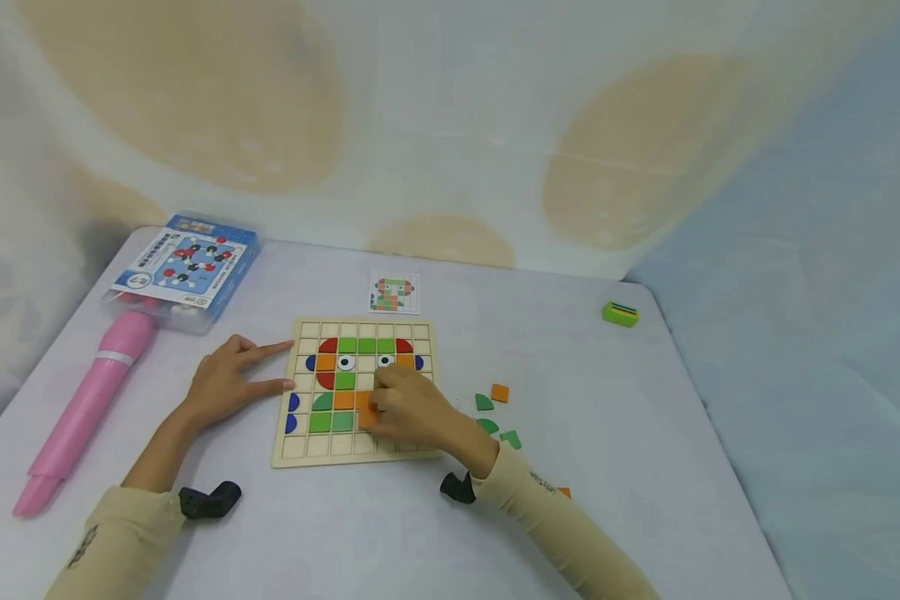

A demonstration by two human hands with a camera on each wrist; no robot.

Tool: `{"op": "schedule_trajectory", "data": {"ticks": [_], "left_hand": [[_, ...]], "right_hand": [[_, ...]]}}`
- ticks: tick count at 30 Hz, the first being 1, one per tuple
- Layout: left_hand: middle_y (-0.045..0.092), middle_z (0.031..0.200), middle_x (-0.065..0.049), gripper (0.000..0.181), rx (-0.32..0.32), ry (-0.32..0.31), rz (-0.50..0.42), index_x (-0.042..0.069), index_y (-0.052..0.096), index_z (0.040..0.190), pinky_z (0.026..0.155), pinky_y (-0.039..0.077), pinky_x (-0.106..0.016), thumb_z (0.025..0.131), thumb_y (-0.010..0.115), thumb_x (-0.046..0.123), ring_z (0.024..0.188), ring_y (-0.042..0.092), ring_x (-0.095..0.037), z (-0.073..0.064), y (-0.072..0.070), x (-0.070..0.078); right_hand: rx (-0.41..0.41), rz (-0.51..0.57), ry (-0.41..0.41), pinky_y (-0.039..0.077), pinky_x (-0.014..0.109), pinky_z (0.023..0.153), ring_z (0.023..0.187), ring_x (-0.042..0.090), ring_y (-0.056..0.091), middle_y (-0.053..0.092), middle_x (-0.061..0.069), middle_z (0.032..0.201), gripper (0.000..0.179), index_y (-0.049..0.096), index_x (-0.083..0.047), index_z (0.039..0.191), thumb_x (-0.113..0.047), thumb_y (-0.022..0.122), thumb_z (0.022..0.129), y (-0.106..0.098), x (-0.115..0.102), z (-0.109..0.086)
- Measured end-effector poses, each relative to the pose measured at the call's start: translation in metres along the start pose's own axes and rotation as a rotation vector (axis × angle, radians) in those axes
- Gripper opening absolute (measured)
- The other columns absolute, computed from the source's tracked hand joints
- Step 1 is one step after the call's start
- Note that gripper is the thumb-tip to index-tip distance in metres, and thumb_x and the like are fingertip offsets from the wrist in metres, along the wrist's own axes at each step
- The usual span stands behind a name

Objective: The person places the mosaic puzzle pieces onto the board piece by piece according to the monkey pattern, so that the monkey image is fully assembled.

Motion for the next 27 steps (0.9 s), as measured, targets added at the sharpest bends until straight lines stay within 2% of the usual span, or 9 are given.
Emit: {"op": "schedule_trajectory", "data": {"ticks": [8,15,20,24,27], "left_hand": [[0.043,0.100,-0.010,0.074,-0.004,-0.003,0.002,0.023,0.055,0.142,0.073,0.028,-0.039,0.080,0.074,0.058,0.089,0.040,-0.024,0.001,0.000,0.002],[0.045,0.101,-0.011,0.075,-0.012,0.000,0.014,0.022,0.055,0.143,0.072,0.030,-0.038,0.080,0.074,0.059,0.090,0.041,-0.024,0.001,0.000,0.002],[0.046,0.101,-0.012,0.075,-0.014,0.006,0.025,0.021,0.055,0.142,0.071,0.031,-0.037,0.081,0.073,0.059,0.091,0.042,-0.024,0.000,-0.002,0.006],[0.046,0.101,-0.012,0.076,-0.013,-0.003,0.027,0.020,0.055,0.143,0.071,0.031,-0.037,0.080,0.074,0.059,0.091,0.042,-0.025,0.000,0.000,0.004],[0.046,0.103,-0.013,0.077,-0.013,-0.009,0.033,0.020,0.054,0.143,0.072,0.031,-0.038,0.081,0.073,0.061,0.093,0.042,-0.026,-0.001,0.000,0.001]], "right_hand": [[-0.080,-0.069,0.024,0.044,0.025,0.081,0.086,0.012,0.048,0.057,-0.003,0.094,0.022,0.074,-0.016,0.090,-0.038,0.074,0.087,0.007,-0.005,0.004],[-0.095,-0.032,0.059,0.041,0.021,0.076,0.082,0.012,0.047,0.057,-0.002,0.091,0.019,0.075,-0.015,0.092,-0.034,0.074,0.090,0.009,-0.007,0.006],[-0.116,0.004,0.119,0.038,0.020,0.071,0.080,0.011,0.046,0.056,-0.003,0.088,0.020,0.075,-0.016,0.100,-0.033,0.075,0.089,0.011,-0.005,0.007],[-0.103,0.024,0.145,0.039,0.020,0.074,0.082,0.010,0.047,0.056,-0.004,0.090,0.024,0.076,-0.017,0.104,-0.036,0.074,0.089,0.009,0.000,0.000],[-0.067,0.063,0.170,0.041,0.021,0.076,0.086,0.011,0.048,0.058,-0.004,0.093,0.026,0.077,-0.016,0.106,-0.035,0.075,0.089,-0.002,0.015,-0.013]]}}
Point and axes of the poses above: each hand's wrist, its own z-axis towards the middle knuckle, its own y-axis out of the palm, x = y × z, the point moved 7 cm from there along z, towards the middle knuckle
